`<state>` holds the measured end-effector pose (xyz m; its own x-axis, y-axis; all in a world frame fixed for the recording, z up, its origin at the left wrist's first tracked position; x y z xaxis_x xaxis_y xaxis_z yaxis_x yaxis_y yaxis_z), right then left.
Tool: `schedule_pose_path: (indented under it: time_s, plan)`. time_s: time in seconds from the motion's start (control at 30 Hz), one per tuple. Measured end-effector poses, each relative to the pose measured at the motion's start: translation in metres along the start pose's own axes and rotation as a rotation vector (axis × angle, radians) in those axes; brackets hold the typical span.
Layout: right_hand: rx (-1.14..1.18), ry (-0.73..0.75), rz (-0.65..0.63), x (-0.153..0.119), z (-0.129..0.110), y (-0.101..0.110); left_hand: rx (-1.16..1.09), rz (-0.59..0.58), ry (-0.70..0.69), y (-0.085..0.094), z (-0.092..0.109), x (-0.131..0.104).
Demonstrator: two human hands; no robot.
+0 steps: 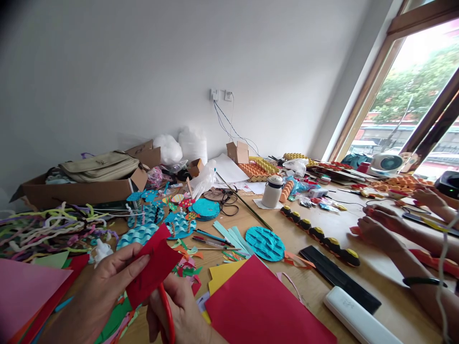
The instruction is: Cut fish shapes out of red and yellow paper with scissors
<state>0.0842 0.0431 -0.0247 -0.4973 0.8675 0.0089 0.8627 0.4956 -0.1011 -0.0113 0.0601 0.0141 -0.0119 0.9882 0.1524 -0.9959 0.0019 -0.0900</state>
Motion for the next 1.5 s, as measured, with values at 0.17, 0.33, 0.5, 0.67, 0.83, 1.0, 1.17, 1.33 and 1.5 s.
schedule_pose_path:
  time_s: [0.17, 0.33, 0.5, 0.67, 0.83, 1.0, 1.17, 1.33, 1.5]
  plan:
    - [0.024, 0.033, 0.007, 0.001, 0.001, 0.0, 0.003, -0.017, 0.008, 0.001, -0.005, 0.001]
    - [0.034, 0.044, 0.014, 0.001, 0.006, 0.002, -0.009, -0.031, 0.021, 0.001, -0.008, 0.001]
    - [0.066, 0.024, 0.014, 0.002, 0.009, 0.002, -0.027, -0.022, 0.052, 0.0, -0.006, 0.0]
    - [0.071, 0.02, 0.001, 0.003, 0.009, 0.003, -0.01, -0.011, 0.064, 0.003, -0.005, -0.001]
    - [0.071, -0.076, 0.029, 0.005, 0.016, 0.007, -0.015, -0.026, 0.069, 0.005, -0.004, 0.0]
    - [0.058, -0.086, 0.043, 0.004, 0.021, 0.011, -0.084, -0.018, 0.113, 0.007, -0.003, 0.001]
    - [0.047, -0.079, 0.04, 0.002, 0.021, 0.014, -0.128, 0.065, 0.141, 0.014, -0.004, 0.001]
    - [0.04, -0.051, 0.045, 0.003, 0.01, 0.011, -0.213, 0.133, 0.095, 0.013, 0.001, 0.004]
    - [0.016, 0.025, 0.147, 0.005, -0.003, 0.012, -0.369, 0.159, 0.106, 0.008, -0.004, 0.003]
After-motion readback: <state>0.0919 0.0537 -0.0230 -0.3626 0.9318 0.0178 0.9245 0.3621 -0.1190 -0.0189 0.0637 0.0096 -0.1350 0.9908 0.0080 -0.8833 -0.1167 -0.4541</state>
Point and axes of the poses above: each hand's wrist, its own x-axis towards the middle knuckle, its own y-axis out of the back of the hand, z = x × y, the point moved 6 cm from there along x, towards the middle knuckle, and after that the axes turned 9 degrees about -y, right-handed, at the moved point
